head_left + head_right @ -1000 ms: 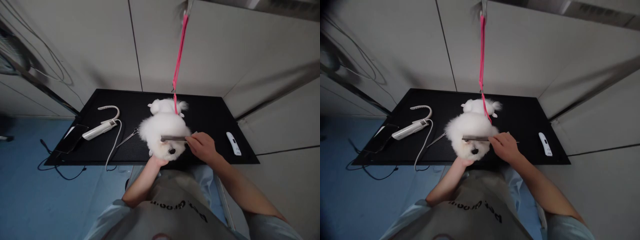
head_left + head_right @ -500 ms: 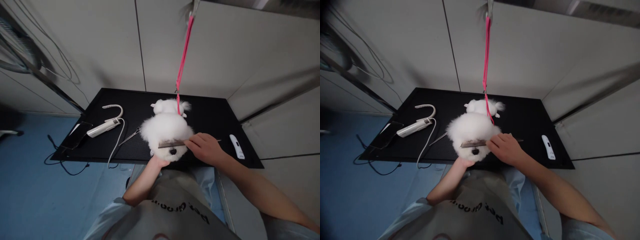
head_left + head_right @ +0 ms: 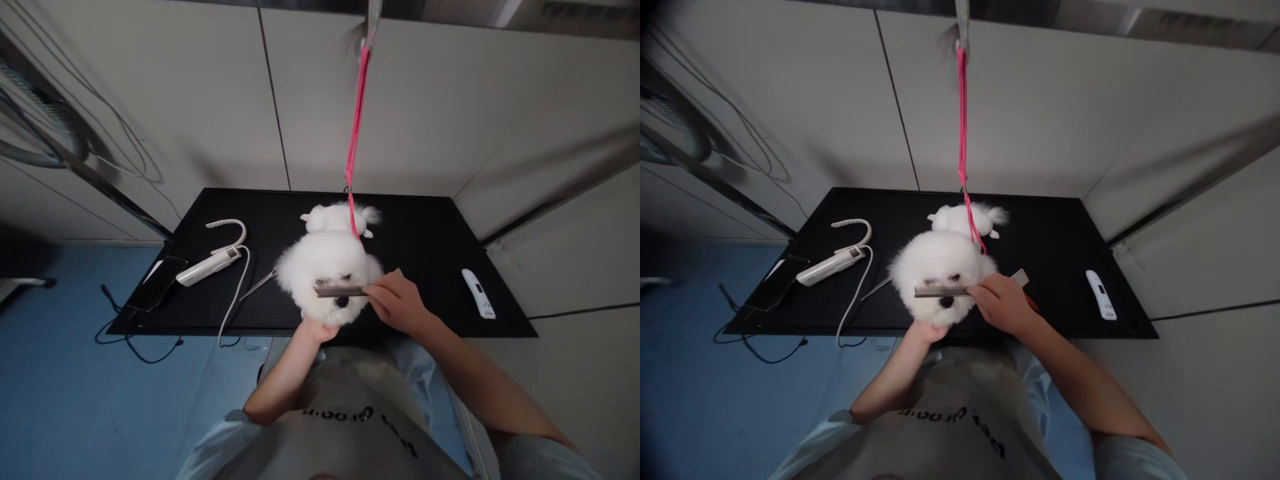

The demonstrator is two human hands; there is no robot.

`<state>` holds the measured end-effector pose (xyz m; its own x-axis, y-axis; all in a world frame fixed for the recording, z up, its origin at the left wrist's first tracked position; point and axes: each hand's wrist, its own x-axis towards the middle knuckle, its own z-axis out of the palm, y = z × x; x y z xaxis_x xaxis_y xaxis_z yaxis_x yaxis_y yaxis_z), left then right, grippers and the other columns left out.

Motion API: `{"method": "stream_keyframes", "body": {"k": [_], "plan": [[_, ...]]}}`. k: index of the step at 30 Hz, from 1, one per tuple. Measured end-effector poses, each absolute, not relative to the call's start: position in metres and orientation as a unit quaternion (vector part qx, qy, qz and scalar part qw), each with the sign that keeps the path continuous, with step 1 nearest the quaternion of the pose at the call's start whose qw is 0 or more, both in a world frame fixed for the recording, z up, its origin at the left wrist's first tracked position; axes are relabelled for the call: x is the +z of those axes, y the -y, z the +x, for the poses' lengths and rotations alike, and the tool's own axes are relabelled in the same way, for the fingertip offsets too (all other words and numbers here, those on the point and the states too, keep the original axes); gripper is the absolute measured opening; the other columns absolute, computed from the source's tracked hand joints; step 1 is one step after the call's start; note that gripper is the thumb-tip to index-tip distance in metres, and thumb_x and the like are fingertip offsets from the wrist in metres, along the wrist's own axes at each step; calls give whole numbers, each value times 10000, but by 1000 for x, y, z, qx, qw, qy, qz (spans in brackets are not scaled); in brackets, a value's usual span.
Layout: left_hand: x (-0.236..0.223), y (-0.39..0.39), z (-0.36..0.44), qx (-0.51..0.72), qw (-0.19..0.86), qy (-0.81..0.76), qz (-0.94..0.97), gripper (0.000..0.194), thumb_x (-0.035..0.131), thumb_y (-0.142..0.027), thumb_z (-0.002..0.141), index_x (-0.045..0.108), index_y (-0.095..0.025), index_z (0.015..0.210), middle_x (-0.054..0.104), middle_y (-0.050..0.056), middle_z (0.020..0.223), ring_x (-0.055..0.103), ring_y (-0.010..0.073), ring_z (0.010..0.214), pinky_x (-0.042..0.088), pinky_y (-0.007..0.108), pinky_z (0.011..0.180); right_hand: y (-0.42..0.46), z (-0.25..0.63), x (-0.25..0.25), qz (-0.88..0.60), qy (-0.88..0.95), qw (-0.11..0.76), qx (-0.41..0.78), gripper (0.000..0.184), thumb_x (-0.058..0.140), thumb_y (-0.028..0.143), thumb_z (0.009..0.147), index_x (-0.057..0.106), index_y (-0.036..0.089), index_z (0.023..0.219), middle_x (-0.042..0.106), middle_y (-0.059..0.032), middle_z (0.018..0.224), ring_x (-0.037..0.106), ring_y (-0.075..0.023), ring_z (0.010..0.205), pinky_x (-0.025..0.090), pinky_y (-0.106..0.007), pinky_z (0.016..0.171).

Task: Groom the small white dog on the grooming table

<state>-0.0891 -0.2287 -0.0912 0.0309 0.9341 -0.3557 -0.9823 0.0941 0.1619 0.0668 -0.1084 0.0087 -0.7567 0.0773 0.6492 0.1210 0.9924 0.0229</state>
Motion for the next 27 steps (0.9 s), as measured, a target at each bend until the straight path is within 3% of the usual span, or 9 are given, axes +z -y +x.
{"method": "stream_keyframes", "body": {"k": [3,7,13,18,20,22,25,27], "plan": [[-89,234,-94,624,755,-177,-96,288,430,-385,951,638,-205,1037,688,62,881,557,123,561,331,184,344,106,64,0,-86,932,352,-26,184,503,130,874,671,205,862,650,-37,762,557,-146,705,435,-255,637],[-83,236,-95,615,762,-171,-108,299,445,-480,929,619,-240,972,665,28,792,479,88,464,181,156,307,104,64,-8,-103,926,363,23,179,501,158,884,673,206,886,650,-47,793,570,-149,729,444,-260,658],[-83,229,-89,624,735,-217,-153,253,469,-445,917,600,-229,900,610,24,654,451,100,440,163,150,313,142,74,-29,-229,874,426,57,140,494,152,864,620,188,814,617,-23,686,577,-140,674,464,-235,634],[-81,227,-86,625,716,-256,-177,242,531,-427,893,605,-214,805,579,17,582,349,66,363,115,140,292,156,82,-53,-338,845,399,115,145,486,190,830,590,197,730,593,-14,662,542,-124,595,424,-220,555],[-78,227,-85,632,708,-274,-154,206,580,-429,867,633,-231,869,608,19,639,386,65,376,147,141,287,151,88,-58,-424,797,415,117,140,489,224,814,560,197,697,554,-9,631,500,-128,558,399,-233,535],[-75,226,-82,648,693,-288,-129,183,613,-403,847,649,-233,902,642,31,722,492,88,454,278,153,314,149,92,-60,-449,772,430,133,155,493,253,808,534,200,668,524,-4,610,482,-130,553,390,-239,539],[-75,218,-74,700,644,-291,-102,111,654,-316,811,658,-215,856,670,35,807,615,133,654,511,207,526,152,94,-67,-414,799,378,219,173,498,282,802,536,199,655,522,-2,612,489,-128,568,394,-240,557],[-81,208,-67,731,610,-292,-89,115,666,-318,798,660,-207,829,681,40,848,641,162,781,556,251,686,151,94,-73,-442,777,359,270,140,498,292,778,569,188,718,526,4,605,484,-130,557,395,-246,552]]}}
